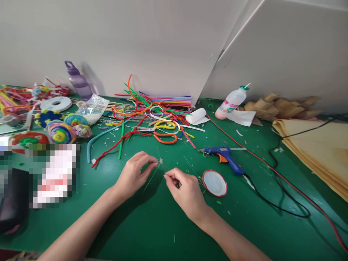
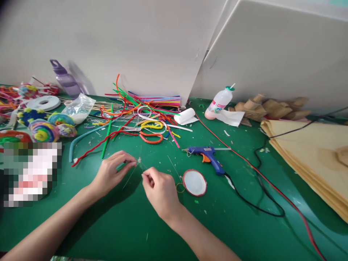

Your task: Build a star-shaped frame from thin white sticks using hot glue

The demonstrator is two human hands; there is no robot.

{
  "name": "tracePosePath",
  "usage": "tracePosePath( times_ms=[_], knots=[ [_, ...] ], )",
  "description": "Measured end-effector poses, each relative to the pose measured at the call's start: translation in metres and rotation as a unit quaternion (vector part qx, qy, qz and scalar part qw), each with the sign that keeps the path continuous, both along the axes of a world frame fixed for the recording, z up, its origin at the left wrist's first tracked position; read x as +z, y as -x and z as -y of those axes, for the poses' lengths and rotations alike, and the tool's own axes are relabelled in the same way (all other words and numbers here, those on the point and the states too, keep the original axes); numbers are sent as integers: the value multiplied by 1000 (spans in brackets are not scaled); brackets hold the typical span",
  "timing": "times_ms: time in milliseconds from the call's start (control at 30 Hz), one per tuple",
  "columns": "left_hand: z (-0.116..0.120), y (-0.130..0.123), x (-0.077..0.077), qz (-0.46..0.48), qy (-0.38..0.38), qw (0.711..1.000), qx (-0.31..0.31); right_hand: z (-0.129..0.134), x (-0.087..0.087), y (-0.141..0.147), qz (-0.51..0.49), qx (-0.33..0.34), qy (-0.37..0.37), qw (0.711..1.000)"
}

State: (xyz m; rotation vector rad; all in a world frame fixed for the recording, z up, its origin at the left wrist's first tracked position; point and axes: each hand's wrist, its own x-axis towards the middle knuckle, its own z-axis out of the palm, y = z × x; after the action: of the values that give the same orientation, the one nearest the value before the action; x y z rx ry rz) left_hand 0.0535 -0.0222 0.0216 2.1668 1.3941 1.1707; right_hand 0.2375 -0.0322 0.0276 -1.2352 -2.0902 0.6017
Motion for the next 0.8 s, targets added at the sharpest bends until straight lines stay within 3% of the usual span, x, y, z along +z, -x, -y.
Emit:
tracePosePath(
  times_ms=[800],
  knots=[
    [0, 2, 0, 16, -5, 1000, -10, -3, 6, -4, 9, 22, -15, 1000]
  ],
)
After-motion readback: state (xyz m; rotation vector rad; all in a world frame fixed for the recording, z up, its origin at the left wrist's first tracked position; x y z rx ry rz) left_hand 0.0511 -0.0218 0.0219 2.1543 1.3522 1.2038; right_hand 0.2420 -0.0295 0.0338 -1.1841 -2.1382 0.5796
